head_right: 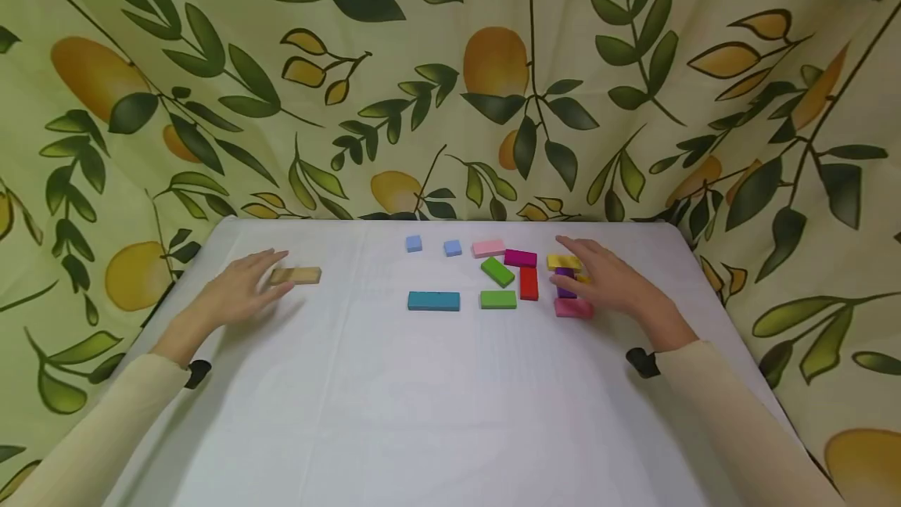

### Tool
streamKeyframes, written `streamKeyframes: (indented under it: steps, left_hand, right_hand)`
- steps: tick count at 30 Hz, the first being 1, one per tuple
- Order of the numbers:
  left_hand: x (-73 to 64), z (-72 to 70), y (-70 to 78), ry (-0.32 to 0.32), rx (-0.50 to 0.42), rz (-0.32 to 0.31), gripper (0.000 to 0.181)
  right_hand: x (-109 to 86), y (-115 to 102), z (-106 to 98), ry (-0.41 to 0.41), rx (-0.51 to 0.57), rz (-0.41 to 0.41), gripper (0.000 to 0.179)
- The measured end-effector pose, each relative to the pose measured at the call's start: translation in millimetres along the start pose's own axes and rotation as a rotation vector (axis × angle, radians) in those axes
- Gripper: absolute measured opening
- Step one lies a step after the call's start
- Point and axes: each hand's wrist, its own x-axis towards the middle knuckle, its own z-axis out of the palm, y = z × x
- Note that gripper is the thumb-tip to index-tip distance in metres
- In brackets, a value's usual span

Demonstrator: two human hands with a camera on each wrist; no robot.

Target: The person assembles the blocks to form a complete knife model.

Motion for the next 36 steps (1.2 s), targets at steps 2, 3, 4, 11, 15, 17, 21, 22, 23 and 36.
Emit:
streamKeyframes:
  steps: [2,3,4,11,15,17,21,22,23,36]
  left_hand:
    - [3.6,0.9,-0.2,0.002,-0.071,0.004,0.075]
    - [5.0,1.3,-0.6,0.007,-0.108,0.008,0.073]
    - [6.1,1.8,-1.3,0.013,-0.146,0.010,0.071]
    - [5.3,3.6,-15.4,0.062,-0.361,0.012,0.056]
    - [4.3,4.9,-23.1,0.082,-0.438,0.012,0.055]
    - [3.9,5.4,-25.7,0.078,-0.469,0.011,0.056]
    - [2.2,6.1,-29.1,0.072,-0.514,-0.006,0.057]
    - [2.3,6.3,-29.8,0.074,-0.526,-0.011,0.058]
    - [2.6,6.7,-30.5,0.075,-0.534,-0.014,0.058]
    - [6.6,7.7,-35.5,0.090,-0.571,-0.033,0.055]
  right_hand:
    - [3.1,-3,2,0.016,0.057,-0.027,0.078]
    - [4.7,-4,4,0.025,0.089,-0.042,0.074]
    - [6.0,-5,5,0.034,0.120,-0.058,0.070]
    - [11.8,-7,18,0.099,0.291,-0.101,0.040]
    - [13.4,-10,27,0.109,0.373,-0.110,0.039]
    - [14.2,-15,32,0.102,0.406,-0.106,0.040]
    - [17.8,-26,40,0.089,0.456,-0.128,0.040]
    - [19.4,-29,42,0.089,0.466,-0.135,0.039]
    - [21.0,-32,43,0.088,0.477,-0.141,0.039]
    - [39.4,-67,59,0.047,0.597,-0.193,0.041]
